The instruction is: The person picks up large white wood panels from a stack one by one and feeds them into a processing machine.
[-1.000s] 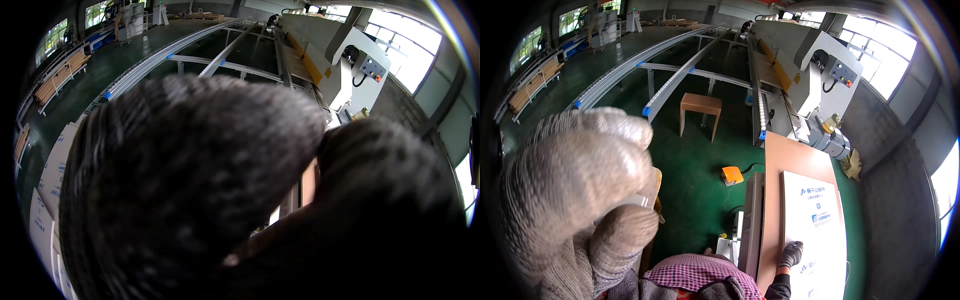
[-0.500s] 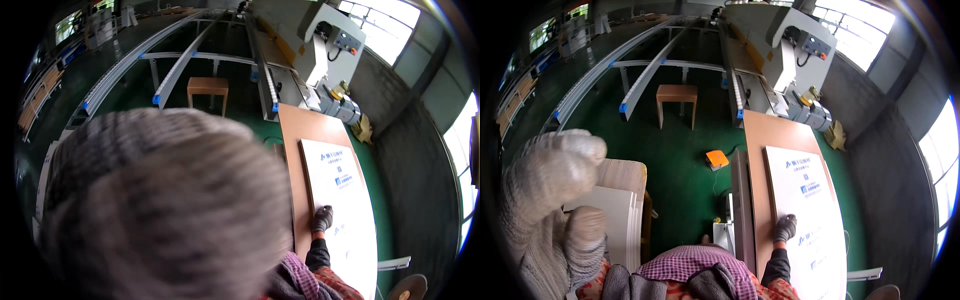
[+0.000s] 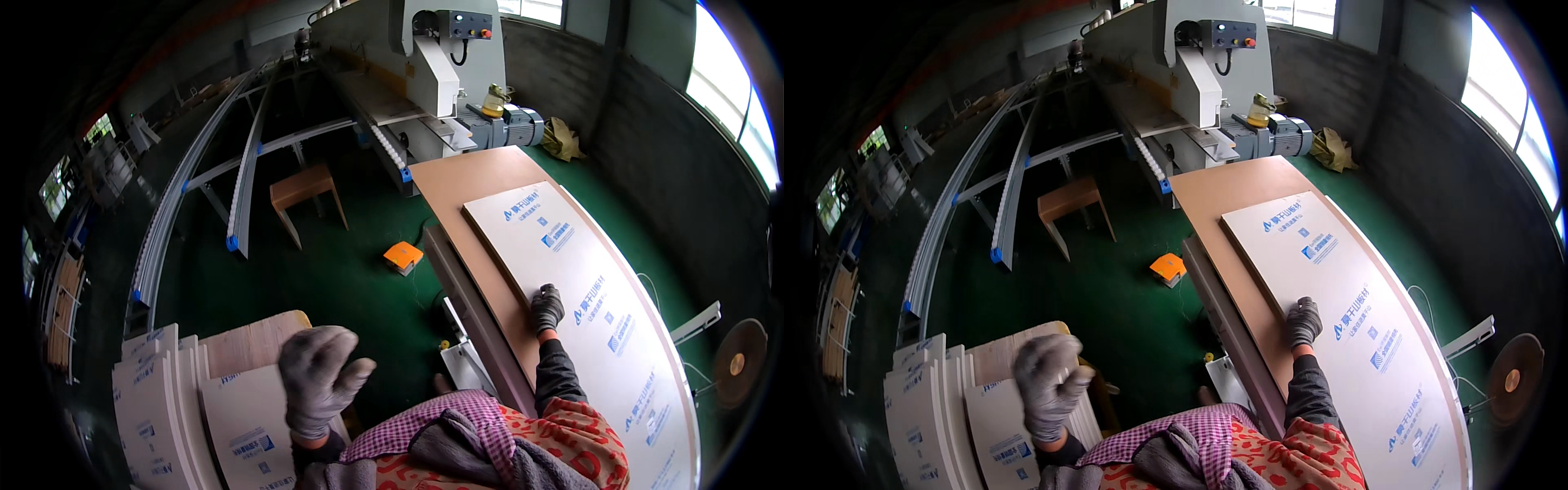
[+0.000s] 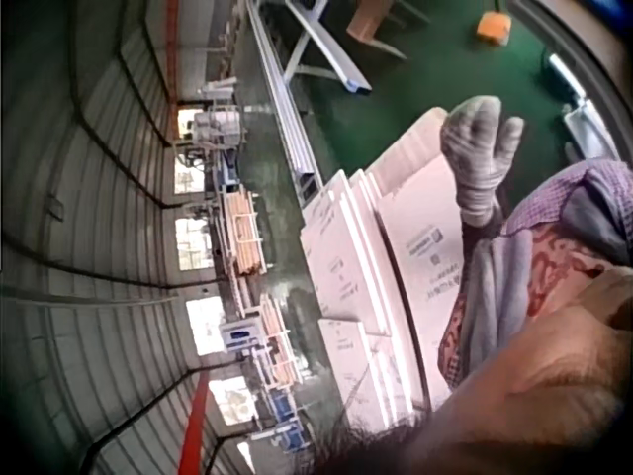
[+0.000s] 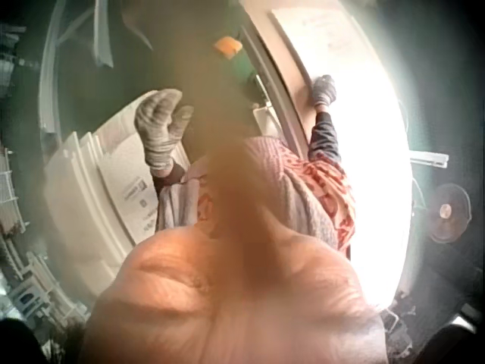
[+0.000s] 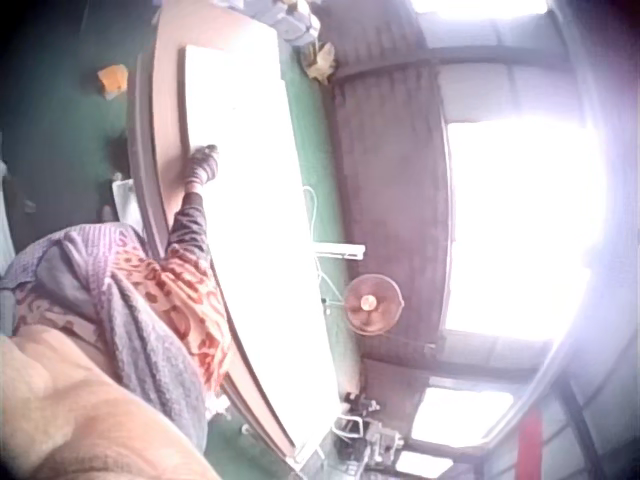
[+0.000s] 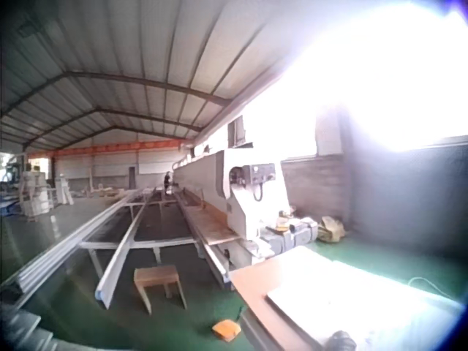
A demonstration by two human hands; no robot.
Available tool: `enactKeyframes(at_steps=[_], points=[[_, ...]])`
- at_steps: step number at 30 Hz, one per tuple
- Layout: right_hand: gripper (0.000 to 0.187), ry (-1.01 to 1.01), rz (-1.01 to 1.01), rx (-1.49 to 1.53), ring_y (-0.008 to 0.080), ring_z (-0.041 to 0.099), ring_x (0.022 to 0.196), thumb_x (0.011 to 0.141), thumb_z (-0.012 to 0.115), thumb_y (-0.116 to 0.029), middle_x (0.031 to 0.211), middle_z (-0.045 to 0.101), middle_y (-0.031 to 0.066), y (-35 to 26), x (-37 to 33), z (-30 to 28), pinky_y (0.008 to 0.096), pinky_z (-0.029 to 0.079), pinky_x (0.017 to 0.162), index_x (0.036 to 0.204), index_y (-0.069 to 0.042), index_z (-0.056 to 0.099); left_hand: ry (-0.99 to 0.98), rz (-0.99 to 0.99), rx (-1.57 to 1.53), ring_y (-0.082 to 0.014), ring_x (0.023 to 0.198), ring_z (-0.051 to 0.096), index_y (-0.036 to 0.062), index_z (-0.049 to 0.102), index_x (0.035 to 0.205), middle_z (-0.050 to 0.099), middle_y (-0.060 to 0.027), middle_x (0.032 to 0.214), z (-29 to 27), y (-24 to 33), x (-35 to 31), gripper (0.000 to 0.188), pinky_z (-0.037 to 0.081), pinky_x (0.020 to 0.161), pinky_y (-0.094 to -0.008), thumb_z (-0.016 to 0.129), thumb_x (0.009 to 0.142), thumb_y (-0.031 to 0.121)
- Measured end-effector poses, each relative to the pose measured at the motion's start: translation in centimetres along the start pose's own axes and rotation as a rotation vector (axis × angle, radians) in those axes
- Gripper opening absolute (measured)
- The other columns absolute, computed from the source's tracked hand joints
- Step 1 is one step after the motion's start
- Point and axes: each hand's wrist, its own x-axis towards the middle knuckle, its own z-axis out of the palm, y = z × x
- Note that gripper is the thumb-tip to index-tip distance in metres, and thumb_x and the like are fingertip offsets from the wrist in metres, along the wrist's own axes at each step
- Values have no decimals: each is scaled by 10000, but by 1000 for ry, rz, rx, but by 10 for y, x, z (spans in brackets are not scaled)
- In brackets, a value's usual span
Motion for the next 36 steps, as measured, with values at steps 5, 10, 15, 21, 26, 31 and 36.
enactKeyframes(at_steps=[5, 10, 15, 21, 26, 31, 36], points=[[164, -24, 3, -54, 345, 608, 869, 816, 555, -225, 942, 618, 137, -9, -1, -2, 448, 487, 741, 935, -119, 596, -446, -135, -144, -289, 729, 631, 13, 612, 671, 647, -120, 770, 81, -13, -64, 356, 505, 718, -382, 643, 833, 329], [158, 7, -25, -44, 345, 611, 847, 826, 556, -245, 928, 624, 128, 3, 1, 10, 450, 487, 712, 926, -130, 599, -742, -185, -201, -273, 821, 646, 21, 665, 838, 673, -119, 893, 128, -3, -110, 264, 509, 780, -377, 587, 855, 273], [170, -76, 9, -72, 352, 610, 854, 818, 553, -245, 930, 619, 142, -8, 5, -1, 459, 482, 720, 930, -120, 582, -863, -215, -132, -277, 952, 628, 61, 625, 1115, 654, -121, 1048, 140, -1, -117, 330, 488, 869, -385, 563, 875, 279], [156, -105, -3, -16, 338, 619, 819, 817, 560, -257, 897, 637, 125, -10, 22, 6, 444, 482, 708, 904, -129, 590, -1037, -299, -234, -273, 977, 608, 60, 611, 1116, 638, -125, 1074, 161, -9, -108, 401, 469, 876, -365, 490, 906, 379], [141, -140, -12, 46, 321, 626, 779, 814, 575, -254, 829, 645, 111, -21, 38, -1, 429, 482, 694, 887, -137, 605, -1062, -507, -416, -284, 945, 628, -1, 659, 967, 657, -152, 994, 194, 4, -104, 387, 491, 855, -357, 581, 887, 369], [158, -145, -17, 49, 306, 631, 770, 813, 583, -269, 825, 651, 103, -22, 67, 9, 420, 485, 686, 907, -146, 615, -988, -535, -607, -274, 978, 623, 4, 639, 1036, 646, -148, 1034, 217, 8, -107, 273, 485, 879, -334, 598, 893, 233], [171, -168, -8, 34, 294, 634, 771, 815, 581, -285, 819, 653, 98, -18, 104, 27, 416, 487, 686, 916, -152, 619, -857, -819, -808, -197, 983, 621, -3, 558, 1185, 643, -133, 1043, 245, 10, -103, 331, 486, 902, -305, 583, 913, 185]])
